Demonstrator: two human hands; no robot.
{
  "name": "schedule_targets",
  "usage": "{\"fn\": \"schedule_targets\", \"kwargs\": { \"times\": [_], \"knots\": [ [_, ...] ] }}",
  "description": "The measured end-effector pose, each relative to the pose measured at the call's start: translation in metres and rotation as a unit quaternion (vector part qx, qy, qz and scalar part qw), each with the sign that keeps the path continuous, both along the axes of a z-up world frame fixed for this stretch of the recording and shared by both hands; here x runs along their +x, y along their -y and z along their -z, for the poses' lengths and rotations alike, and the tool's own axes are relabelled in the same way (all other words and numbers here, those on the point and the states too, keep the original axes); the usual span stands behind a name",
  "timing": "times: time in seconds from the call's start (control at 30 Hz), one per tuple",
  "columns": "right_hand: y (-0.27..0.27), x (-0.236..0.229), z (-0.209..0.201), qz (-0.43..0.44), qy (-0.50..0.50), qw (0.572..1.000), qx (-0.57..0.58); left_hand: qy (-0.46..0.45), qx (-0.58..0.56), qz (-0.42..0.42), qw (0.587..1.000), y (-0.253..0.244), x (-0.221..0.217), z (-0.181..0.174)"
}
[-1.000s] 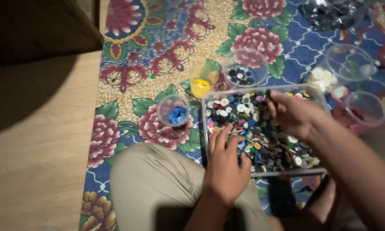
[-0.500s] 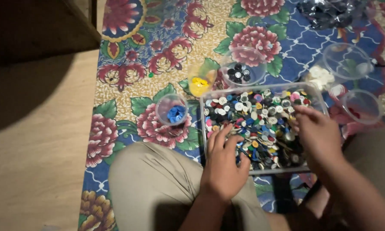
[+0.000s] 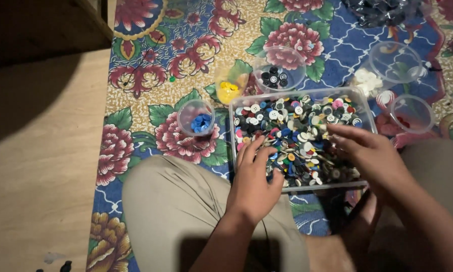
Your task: Sorting various colored buttons from a large container into smaller individual containers.
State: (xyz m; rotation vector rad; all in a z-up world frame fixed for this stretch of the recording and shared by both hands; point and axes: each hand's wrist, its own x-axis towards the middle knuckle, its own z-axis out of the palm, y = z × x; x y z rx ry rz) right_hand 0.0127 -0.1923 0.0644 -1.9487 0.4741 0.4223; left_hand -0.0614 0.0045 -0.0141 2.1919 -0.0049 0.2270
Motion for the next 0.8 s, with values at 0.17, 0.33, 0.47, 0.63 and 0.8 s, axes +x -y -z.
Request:
{"fn": "schedule_targets", "kwargs": {
  "times": [0.17, 0.33, 0.47, 0.63, 0.8],
  "knots": [
    [0.049, -0.016, 0.056, -0.090, -0.025, 0.996, 0.005, 0.064, 0.012, 0.035, 0.997, 0.002, -0.011, -0.025],
    [0.019, -0.027, 0.054, -0.243, -0.016, 0.958, -0.153, -0.033, 0.033, 0.163, 0.986, 0.002, -0.017, -0.012],
    [0.025, -0.006, 0.066, -0.257, -0.011, 0.954, -0.155, -0.082, 0.052, 0.166, 0.981, 0.005, -0.010, -0.007],
    [0.036, 0.011, 0.048, -0.264, 0.035, 0.936, -0.230, -0.137, 0.051, 0.154, 0.977, 0.003, -0.004, -0.011],
    [0.048, 0.008, 0.047, -0.158, 0.077, 0.952, -0.250, -0.135, -0.048, 0.082, 0.986, -0.004, -0.003, -0.033]
  ]
}}
